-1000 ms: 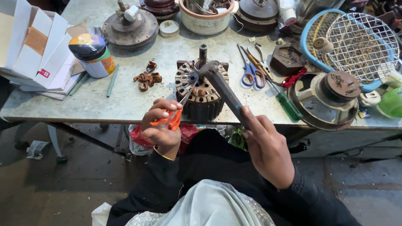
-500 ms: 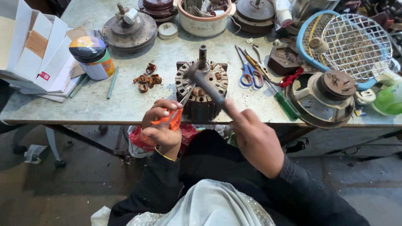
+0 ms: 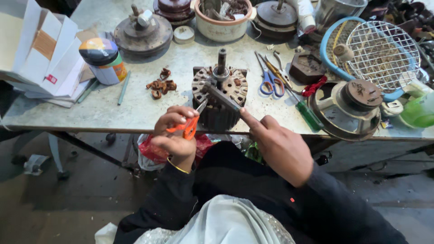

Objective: The person uses a pair of orange scissors and a metal file to remove copper wire coils from the slots of a motor stator. They repeatedly cut the wire ends and scrape the slot interiors, placing the removed copper pieces on the workbench.

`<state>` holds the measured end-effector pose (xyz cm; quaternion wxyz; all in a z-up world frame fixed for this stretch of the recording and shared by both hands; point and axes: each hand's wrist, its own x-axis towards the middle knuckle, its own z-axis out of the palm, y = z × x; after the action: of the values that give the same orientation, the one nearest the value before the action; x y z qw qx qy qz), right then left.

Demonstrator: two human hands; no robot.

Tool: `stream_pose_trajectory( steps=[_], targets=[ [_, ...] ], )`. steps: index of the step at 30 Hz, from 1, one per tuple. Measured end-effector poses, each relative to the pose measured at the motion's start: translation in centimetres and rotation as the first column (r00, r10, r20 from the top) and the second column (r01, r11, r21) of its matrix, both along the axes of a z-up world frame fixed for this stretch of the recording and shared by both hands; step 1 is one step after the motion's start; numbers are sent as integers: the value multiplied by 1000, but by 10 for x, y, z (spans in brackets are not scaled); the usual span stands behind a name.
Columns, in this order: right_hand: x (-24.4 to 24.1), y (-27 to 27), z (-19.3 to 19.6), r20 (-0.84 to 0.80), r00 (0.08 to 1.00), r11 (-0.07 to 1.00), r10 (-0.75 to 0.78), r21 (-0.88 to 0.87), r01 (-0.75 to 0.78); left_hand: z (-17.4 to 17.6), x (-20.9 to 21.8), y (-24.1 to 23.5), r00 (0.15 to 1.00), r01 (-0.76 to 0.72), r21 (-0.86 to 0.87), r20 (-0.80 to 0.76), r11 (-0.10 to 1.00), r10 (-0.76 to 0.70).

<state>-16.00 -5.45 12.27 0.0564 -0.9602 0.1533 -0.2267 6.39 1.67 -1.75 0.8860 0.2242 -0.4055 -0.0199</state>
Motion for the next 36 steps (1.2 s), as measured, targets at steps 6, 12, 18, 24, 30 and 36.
stream_pose_trajectory(
  steps=[6,12,18,24,30,36],
  targets=[
    [-14,5,1,369,927,998,-65,31,58,4,-2,2,999,-35,44,-12,998,35],
    [-5,-4,6,-107,992,992,-61,99,72,12,-1,2,985,-165,96,69,982,159],
    [-18,6,-1,357,933,998,-36,64,15,11,-1,4,986,-166,124,51,978,161],
    [-15,-7,-8,-67,994,991,-86,101,92,28,-5,8,982,-175,180,109,968,157],
    [-44,-4,-13,293,938,969,-183,217,121,38,-22,23,966,-158,247,239,956,98],
    [-66,-19,-54,194,916,887,-350,383,258,21,-21,9,997,-82,171,9,982,81]
  ],
)
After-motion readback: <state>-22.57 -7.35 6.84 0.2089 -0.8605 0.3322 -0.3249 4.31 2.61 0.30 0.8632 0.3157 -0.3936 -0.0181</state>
